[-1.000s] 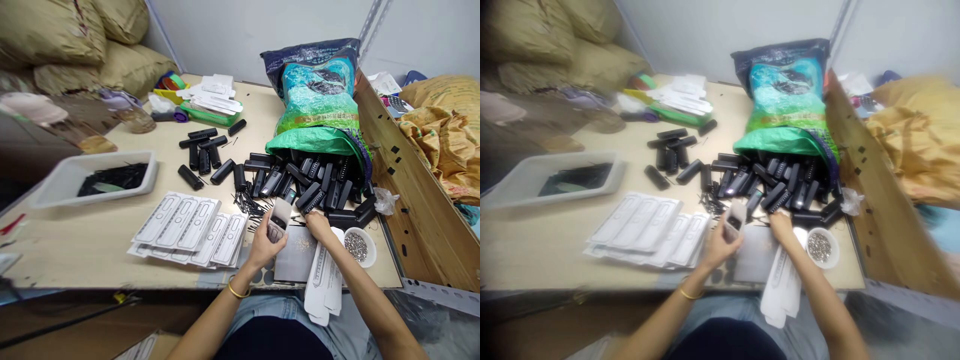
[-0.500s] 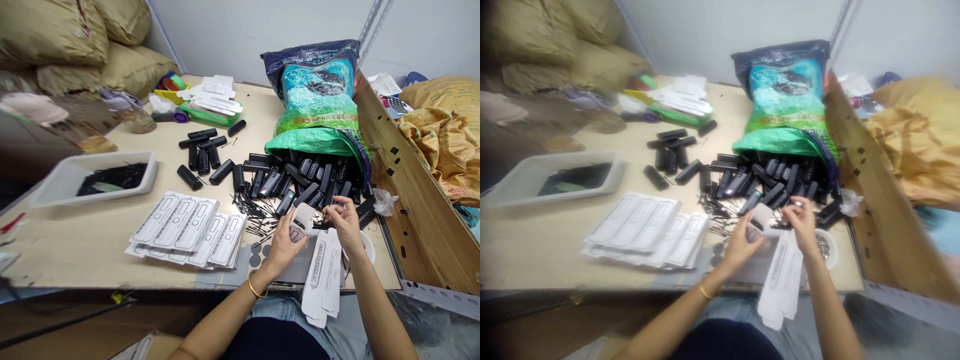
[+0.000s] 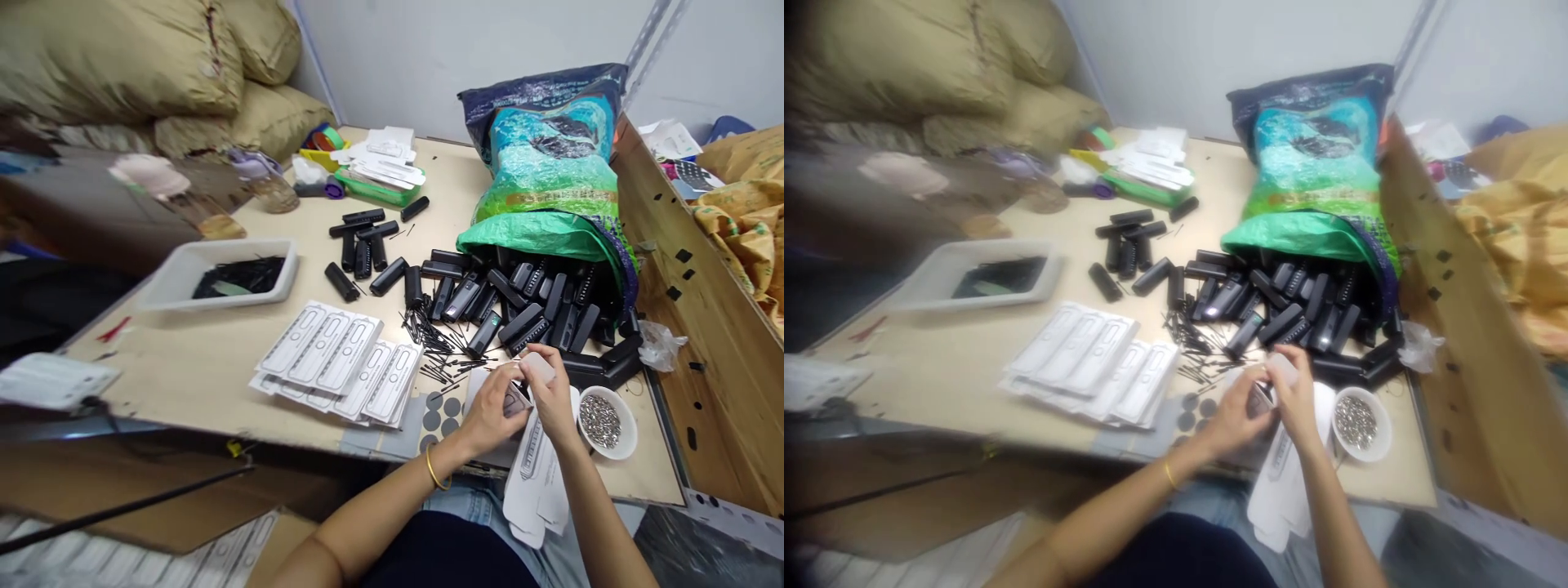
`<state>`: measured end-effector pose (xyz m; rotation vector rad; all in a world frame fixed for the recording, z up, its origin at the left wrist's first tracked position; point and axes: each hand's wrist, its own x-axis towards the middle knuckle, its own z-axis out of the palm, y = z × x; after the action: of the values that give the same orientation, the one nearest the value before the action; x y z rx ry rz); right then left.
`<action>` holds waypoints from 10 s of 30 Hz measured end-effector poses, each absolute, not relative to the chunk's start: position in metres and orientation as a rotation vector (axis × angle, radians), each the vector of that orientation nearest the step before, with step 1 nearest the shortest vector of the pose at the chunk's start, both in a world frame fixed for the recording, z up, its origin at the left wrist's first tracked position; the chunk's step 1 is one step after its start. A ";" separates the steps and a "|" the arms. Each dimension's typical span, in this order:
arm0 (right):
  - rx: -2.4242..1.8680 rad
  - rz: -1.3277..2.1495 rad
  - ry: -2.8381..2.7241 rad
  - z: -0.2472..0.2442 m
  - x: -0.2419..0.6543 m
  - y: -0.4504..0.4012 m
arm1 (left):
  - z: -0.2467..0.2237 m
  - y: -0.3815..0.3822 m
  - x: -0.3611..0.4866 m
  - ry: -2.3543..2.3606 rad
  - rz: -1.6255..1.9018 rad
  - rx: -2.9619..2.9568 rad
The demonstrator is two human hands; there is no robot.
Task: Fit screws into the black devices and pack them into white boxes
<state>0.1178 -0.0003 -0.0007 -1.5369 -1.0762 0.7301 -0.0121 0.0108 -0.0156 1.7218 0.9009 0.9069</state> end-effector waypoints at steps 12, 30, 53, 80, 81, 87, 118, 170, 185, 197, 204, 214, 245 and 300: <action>-1.469 0.422 -1.207 -0.021 0.090 -0.023 | -0.015 0.013 -0.014 0.854 0.831 1.512; -2.152 0.239 -1.422 -0.045 0.227 -0.085 | -0.006 0.079 -0.120 1.879 0.682 2.208; -1.431 0.965 -0.453 -0.040 0.216 -0.066 | 0.001 0.068 -0.031 1.116 1.055 0.914; -1.421 0.377 -1.053 -0.024 0.108 -0.036 | 0.000 0.029 -0.002 0.712 1.046 0.184; -1.423 0.439 -1.000 -0.025 0.107 -0.036 | 0.000 0.029 -0.001 0.715 1.050 0.192; -1.461 0.665 -0.914 -0.023 0.114 -0.043 | 0.020 0.029 -0.007 0.738 1.066 0.261; -1.416 0.854 -1.485 0.017 0.193 0.005 | -0.010 0.013 -0.009 0.451 0.217 0.352; -1.422 1.028 -0.480 -0.043 0.099 -0.014 | -0.033 0.015 -0.042 0.758 0.805 1.715; -1.455 0.306 -1.895 -0.036 0.117 0.085 | -0.036 0.030 -0.085 1.583 0.530 1.724; -1.703 0.541 -1.973 -0.016 0.143 0.040 | -0.027 0.030 -0.059 1.261 0.816 1.699; -1.884 0.526 -2.389 -0.061 0.127 0.054 | -0.022 0.033 -0.054 1.293 0.917 1.627; -1.524 0.791 -1.450 -0.007 0.162 0.044 | -0.014 0.029 -0.041 1.260 0.892 1.709; -1.423 0.497 -1.238 -0.018 0.084 -0.027 | -0.022 0.001 -0.018 0.998 0.872 1.550; -1.516 0.635 -1.221 -0.003 0.111 -0.019 | -0.011 0.003 -0.006 0.996 0.803 1.549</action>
<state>0.1115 -0.0191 -0.0027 -1.5165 -1.2213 0.6350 -0.0064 0.0033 -0.0108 1.5485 0.9964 0.8032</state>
